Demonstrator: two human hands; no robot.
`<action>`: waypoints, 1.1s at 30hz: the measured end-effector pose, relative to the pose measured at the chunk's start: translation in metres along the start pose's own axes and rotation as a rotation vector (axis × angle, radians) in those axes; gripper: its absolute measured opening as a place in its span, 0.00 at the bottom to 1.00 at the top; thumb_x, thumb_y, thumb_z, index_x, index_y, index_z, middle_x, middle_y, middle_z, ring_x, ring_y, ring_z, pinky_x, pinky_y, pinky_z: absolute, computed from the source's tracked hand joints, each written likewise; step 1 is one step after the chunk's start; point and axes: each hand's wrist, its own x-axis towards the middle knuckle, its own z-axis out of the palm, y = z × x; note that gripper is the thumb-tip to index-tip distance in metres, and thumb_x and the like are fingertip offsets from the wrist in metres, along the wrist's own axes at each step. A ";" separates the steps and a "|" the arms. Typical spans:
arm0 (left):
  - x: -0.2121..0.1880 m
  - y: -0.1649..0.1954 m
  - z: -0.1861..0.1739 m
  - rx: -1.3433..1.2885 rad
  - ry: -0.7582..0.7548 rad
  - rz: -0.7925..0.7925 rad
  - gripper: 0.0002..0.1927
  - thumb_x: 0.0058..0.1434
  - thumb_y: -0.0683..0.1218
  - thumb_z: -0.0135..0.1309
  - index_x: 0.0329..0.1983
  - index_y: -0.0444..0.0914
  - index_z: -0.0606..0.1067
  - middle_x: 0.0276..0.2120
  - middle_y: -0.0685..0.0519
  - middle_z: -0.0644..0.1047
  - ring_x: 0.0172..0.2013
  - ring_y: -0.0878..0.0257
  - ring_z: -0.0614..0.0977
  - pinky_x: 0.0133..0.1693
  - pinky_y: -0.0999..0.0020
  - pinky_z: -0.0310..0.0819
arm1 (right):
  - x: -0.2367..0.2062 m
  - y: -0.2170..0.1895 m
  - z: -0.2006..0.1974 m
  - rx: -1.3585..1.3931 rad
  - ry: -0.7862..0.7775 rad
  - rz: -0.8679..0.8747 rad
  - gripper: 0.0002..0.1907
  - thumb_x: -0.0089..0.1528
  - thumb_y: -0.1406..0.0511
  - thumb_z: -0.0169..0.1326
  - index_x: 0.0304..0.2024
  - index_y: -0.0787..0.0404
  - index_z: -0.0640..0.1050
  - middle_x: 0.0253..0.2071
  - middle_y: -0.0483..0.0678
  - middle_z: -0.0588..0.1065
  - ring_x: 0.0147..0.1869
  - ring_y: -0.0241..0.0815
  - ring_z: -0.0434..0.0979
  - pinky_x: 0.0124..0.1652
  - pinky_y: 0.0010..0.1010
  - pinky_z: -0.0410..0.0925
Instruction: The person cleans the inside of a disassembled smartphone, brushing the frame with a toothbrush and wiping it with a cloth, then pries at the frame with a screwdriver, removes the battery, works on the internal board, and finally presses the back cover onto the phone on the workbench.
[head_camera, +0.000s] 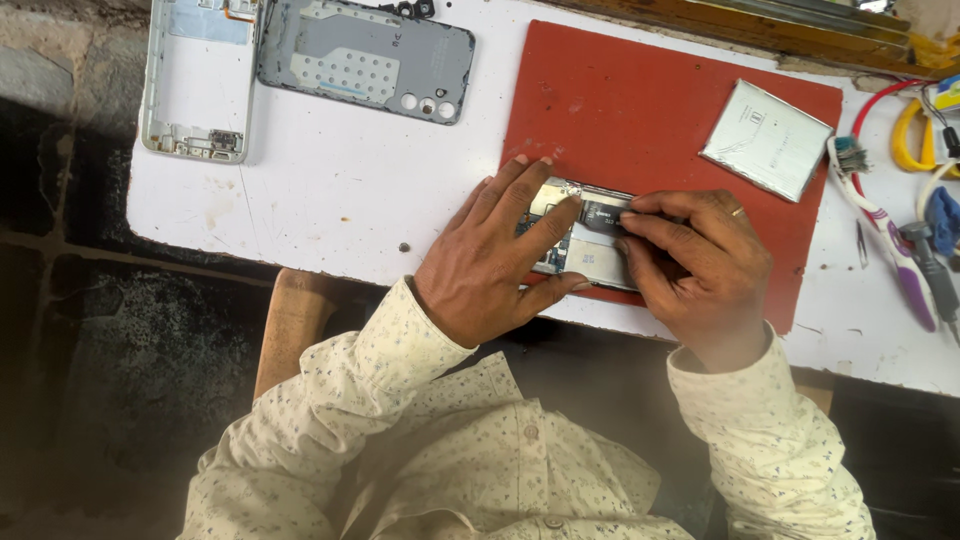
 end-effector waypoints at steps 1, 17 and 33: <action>0.000 0.000 0.000 0.009 -0.003 0.005 0.33 0.64 0.64 0.58 0.63 0.38 0.71 0.66 0.35 0.65 0.68 0.36 0.66 0.64 0.40 0.66 | -0.001 0.000 0.000 0.007 0.001 -0.001 0.14 0.58 0.76 0.67 0.46 0.64 0.83 0.48 0.48 0.79 0.50 0.42 0.78 0.46 0.29 0.73; 0.000 -0.004 0.004 0.041 -0.009 0.030 0.34 0.64 0.62 0.60 0.64 0.36 0.70 0.66 0.34 0.63 0.68 0.34 0.63 0.65 0.42 0.64 | -0.017 0.014 -0.006 0.568 0.223 0.184 0.21 0.69 0.72 0.58 0.62 0.69 0.70 0.58 0.50 0.71 0.53 0.37 0.75 0.57 0.28 0.71; -0.001 -0.007 0.012 0.045 0.008 0.017 0.43 0.62 0.61 0.63 0.70 0.34 0.61 0.66 0.35 0.64 0.69 0.36 0.63 0.65 0.43 0.62 | -0.080 0.051 -0.070 0.214 0.292 0.267 0.09 0.70 0.74 0.62 0.52 0.70 0.79 0.56 0.51 0.74 0.55 0.39 0.77 0.55 0.26 0.72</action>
